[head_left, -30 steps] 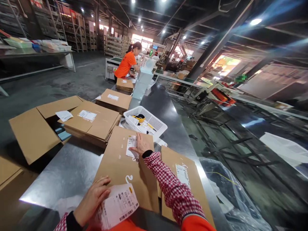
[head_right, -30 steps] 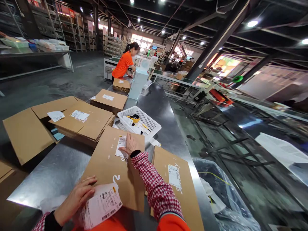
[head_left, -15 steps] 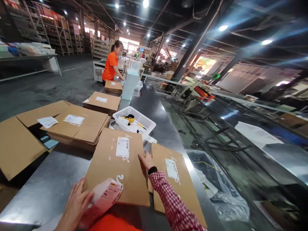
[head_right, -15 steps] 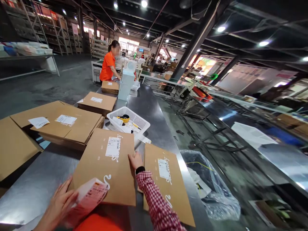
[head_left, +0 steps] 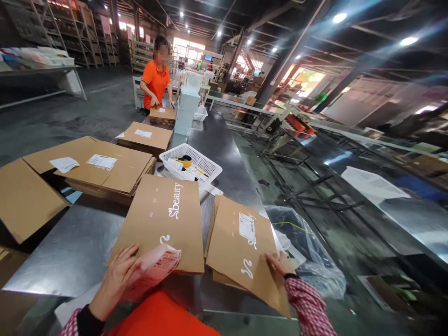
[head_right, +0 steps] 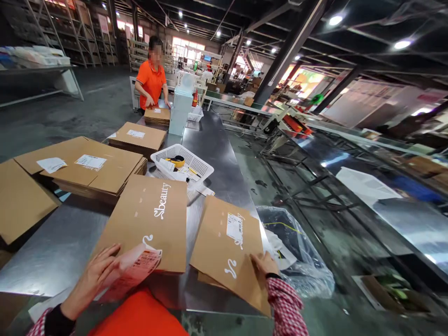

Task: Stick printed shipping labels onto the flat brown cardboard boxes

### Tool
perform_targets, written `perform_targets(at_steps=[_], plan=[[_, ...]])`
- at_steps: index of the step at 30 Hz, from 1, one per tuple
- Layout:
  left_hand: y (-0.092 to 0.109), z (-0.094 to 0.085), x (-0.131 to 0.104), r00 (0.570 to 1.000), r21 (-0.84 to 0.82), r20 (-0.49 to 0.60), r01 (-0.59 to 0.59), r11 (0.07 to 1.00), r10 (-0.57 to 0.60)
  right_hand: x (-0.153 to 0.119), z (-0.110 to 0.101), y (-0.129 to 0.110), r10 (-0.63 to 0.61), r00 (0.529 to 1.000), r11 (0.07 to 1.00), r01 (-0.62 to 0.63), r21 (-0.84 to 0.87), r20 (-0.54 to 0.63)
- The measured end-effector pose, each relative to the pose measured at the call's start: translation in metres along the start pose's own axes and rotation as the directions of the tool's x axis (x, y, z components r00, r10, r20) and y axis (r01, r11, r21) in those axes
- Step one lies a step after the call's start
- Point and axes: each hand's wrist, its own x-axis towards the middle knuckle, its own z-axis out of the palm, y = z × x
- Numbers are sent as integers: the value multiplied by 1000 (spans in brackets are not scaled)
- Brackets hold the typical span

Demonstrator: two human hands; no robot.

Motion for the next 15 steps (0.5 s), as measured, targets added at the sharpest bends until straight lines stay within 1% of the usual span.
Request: perform_targets(at_steps=[1, 2, 3, 4, 5, 6, 7, 8, 9, 10, 11, 12, 14, 15], plan=[[-1, 0, -1, 1000, 0, -2, -8, 1000, 8, -7, 15, -12, -38, 998, 999, 37, 27, 45], [-1, 0, -1, 1000, 3, -8, -17, 1000, 17, -19, 35, -29, -114, 986, 991, 104, 85, 125], [-2, 0, -2, 1000, 6, -15, -22, 1000, 22, -34, 58, -50, -208, 956, 972, 178, 154, 208], [-3, -1, -3, 1000, 9, -18, -22, 1000, 22, -52, 82, -72, -410, 829, 898, 294, 327, 380], [-4, -2, -4, 999, 13, -29, -17, 1000, 18, -70, 105, -93, -590, 622, 800, 362, 478, 515], [-4, -4, -6, 999, 20, -40, -11, 1000, 12, -89, 125, -113, -689, 444, 724, 378, 577, 573], [-5, -8, -8, 999, 32, -45, 0, 999, 2, -106, 141, -131, -733, 342, 680, 363, 637, 588], [-5, -12, -11, 999, 52, -42, 14, 999, -11, -121, 152, -145, -757, 301, 653, 352, 671, 580], [-3, -18, -14, 999, 76, -39, 28, 997, -25, -133, 158, -156, -773, 310, 634, 352, 688, 553], [1, -24, -16, 999, 96, -40, 37, 995, -34, -142, 159, -164, -788, 337, 614, 363, 701, 516], [7, -32, -16, 998, 106, -49, 39, 994, -34, -148, 158, -171, -808, 350, 585, 383, 715, 474], [14, -39, -16, 998, 96, -65, 34, 995, -27, -152, 154, -176, -836, 333, 544, 409, 732, 435], [35, -56, -9, 992, 8, -122, 23, 1000, -22, -156, 145, -188, -886, 226, 463, 443, 768, 404], [46, -63, -3, 990, -69, -136, 29, 997, -38, -158, 142, -195, -895, 187, 444, 448, 776, 405]])
